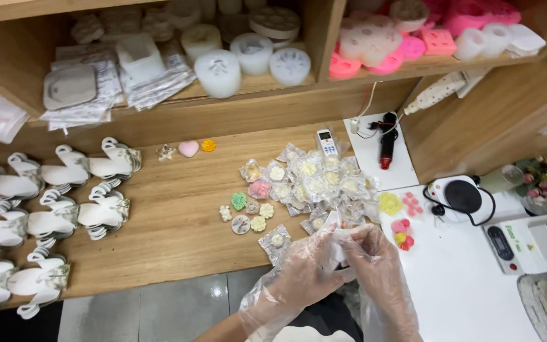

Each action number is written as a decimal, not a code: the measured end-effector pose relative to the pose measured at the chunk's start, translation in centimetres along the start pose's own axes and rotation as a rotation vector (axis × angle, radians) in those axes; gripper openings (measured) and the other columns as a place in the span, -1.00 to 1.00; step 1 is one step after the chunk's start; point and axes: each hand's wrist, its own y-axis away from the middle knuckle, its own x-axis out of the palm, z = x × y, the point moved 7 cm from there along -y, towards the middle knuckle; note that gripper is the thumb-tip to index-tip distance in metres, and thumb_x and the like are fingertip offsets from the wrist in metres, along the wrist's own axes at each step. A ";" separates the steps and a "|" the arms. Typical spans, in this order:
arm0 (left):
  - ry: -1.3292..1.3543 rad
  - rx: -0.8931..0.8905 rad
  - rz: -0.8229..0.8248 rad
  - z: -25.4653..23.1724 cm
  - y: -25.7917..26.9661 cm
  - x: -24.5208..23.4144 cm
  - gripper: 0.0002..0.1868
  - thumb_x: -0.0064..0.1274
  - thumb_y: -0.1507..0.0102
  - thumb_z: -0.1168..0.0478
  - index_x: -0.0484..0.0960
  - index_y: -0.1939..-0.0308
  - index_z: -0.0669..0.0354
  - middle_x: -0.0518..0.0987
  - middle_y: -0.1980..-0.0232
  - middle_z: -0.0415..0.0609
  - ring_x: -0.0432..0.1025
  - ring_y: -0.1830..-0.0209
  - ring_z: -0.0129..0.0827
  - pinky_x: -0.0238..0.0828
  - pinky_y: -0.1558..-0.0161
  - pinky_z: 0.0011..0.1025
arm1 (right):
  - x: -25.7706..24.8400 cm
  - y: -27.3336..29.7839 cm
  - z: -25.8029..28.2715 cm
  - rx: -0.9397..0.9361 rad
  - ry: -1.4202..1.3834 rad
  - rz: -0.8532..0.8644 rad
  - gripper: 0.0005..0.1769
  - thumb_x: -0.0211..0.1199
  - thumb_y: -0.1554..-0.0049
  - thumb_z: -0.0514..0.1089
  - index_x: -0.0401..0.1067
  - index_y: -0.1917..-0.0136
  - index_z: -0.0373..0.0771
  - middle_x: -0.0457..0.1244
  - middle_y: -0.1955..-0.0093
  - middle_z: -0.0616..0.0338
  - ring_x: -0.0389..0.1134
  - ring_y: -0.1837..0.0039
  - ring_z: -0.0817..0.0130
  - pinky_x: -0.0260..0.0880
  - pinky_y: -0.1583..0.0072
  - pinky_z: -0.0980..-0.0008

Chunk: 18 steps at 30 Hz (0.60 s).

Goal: Packaging small flower-shaped wax melts into plastic bags.

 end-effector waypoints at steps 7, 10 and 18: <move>-1.630 0.296 -0.289 5.2 4.7 0.6 -0.37 0.06 -0.41 0.16 0.25 -0.53 0.24 0.41 -0.43 0.08 0.41 -0.08 -0.43 0.38 -0.04 -0.39 | 2.9 0.1 7.8 -0.322 0.133 0.064 -0.56 0.29 -0.14 -0.10 0.39 -0.24 -0.34 0.37 -0.03 0.11 0.40 -0.02 0.39 0.53 0.00 0.39; -1.721 0.138 -0.131 5.3 3.6 -3.3 -0.36 -0.01 -0.36 0.22 0.23 -0.52 0.12 0.25 -0.54 0.02 0.28 -0.39 -0.54 0.24 -0.33 -0.52 | 3.7 -0.1 11.3 -0.440 0.381 0.007 -0.45 0.28 -0.15 -0.04 0.29 -0.30 -0.37 0.36 -0.12 0.00 0.43 -0.09 0.33 0.51 -0.07 0.38; -1.254 -0.017 -0.299 3.2 0.9 -12.0 -0.46 -0.14 -0.38 0.20 0.42 -0.45 0.27 0.36 -0.45 0.15 0.35 -0.37 -0.16 0.24 -0.33 -0.20 | 8.8 -3.2 12.1 -0.225 -0.026 0.245 -0.63 0.34 -0.15 -0.08 0.42 -0.16 -0.31 0.46 0.06 0.02 0.48 0.05 0.34 0.53 -0.04 0.35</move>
